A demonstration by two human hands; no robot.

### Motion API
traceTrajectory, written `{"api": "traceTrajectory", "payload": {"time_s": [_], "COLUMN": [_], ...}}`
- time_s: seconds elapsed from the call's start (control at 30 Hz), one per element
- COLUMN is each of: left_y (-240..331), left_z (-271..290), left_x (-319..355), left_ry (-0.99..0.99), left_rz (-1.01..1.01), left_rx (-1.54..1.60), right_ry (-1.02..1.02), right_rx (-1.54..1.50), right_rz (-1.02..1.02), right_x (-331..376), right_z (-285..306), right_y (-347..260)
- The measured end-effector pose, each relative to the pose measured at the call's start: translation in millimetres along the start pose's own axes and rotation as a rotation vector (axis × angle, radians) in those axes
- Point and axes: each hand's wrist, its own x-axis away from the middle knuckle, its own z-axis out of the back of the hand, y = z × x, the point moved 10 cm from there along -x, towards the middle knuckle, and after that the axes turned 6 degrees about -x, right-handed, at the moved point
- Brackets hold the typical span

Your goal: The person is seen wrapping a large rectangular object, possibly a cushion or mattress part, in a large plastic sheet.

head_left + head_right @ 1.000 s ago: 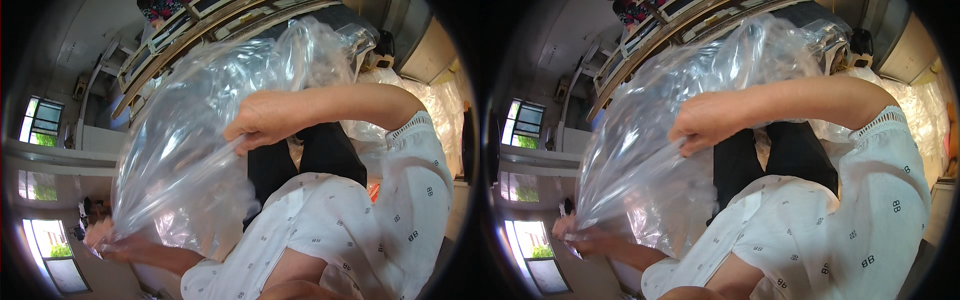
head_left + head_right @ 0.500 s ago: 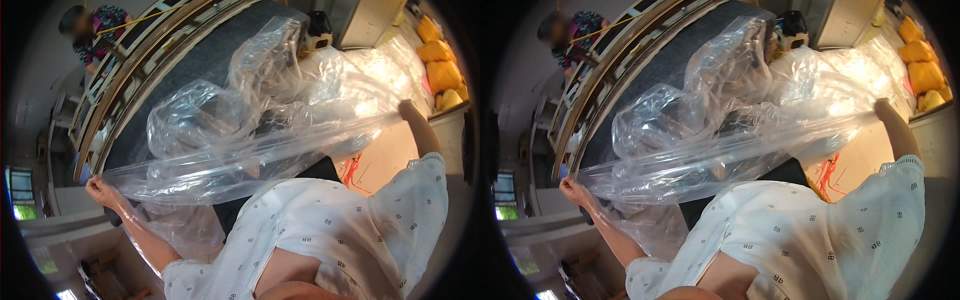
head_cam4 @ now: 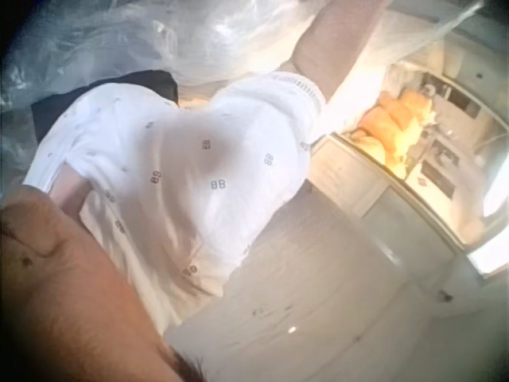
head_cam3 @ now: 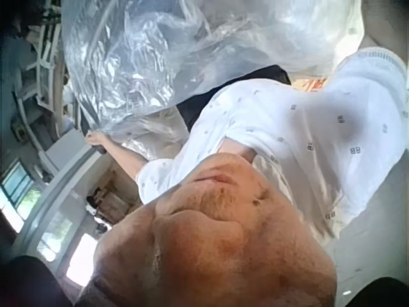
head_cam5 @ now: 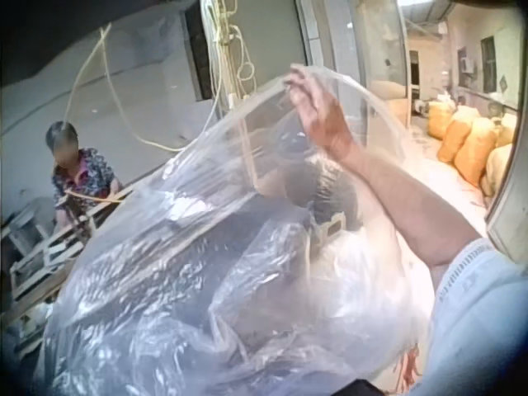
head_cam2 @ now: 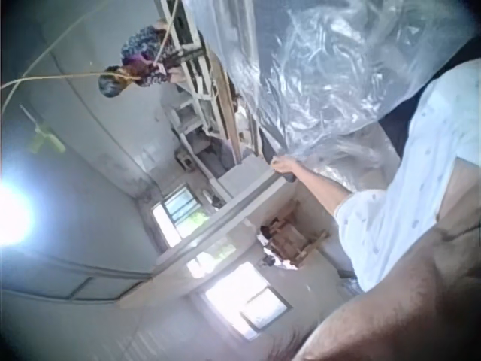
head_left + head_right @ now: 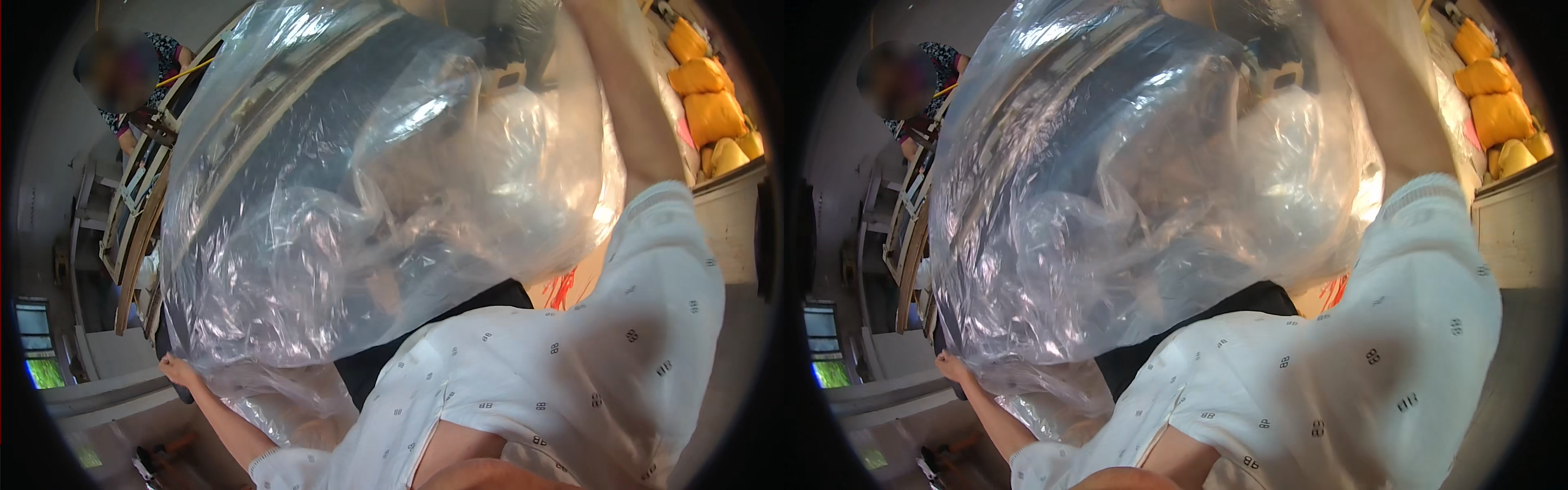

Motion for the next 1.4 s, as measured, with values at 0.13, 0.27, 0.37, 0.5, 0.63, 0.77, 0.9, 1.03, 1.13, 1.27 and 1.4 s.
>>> {"api": "traceTrajectory", "payload": {"time_s": [0.13,0.27,0.37,0.5,0.63,0.77,0.9,1.03,1.13,1.27,1.4], "left_y": [-3,-119,-135,-125,-39,5,-10,15,-34,7,15], "left_z": [11,5,8,19,-13,-34,-11,-22,-13,-44,-40], "left_x": [9,-24,-35,-57,-35,-21,-19,-21,-27,-35,-28], "left_ry": [-0.077,-0.230,-0.195,-0.090,-0.179,0.058,0.143,0.190,0.283,-0.047,-0.022], "left_rz": [-0.115,0.084,0.106,-0.122,0.297,0.314,0.275,0.259,0.148,0.242,0.228], "left_rx": [0.023,-0.331,-0.445,-0.639,-0.058,0.439,0.356,0.386,0.198,0.650,0.890], "right_ry": [-0.788,-0.819,-0.915,-0.886,-0.971,-1.091,-0.975,-1.048,-1.451,-2.041,-2.409], "right_rx": [0.186,0.411,0.281,-0.007,0.006,0.487,0.479,-0.508,-1.078,-1.465,-1.395], "right_rz": [-0.257,-0.161,-0.248,-0.468,-0.688,-0.935,0.041,-0.330,-0.428,-0.329,-0.148], "right_x": [199,237,225,229,241,230,170,192,265,333,428], "right_z": [-135,-161,-177,-199,-158,-116,-254,-321,-329,-291,-305], "right_y": [109,121,133,175,269,389,91,-135,-330,-502,-556]}}
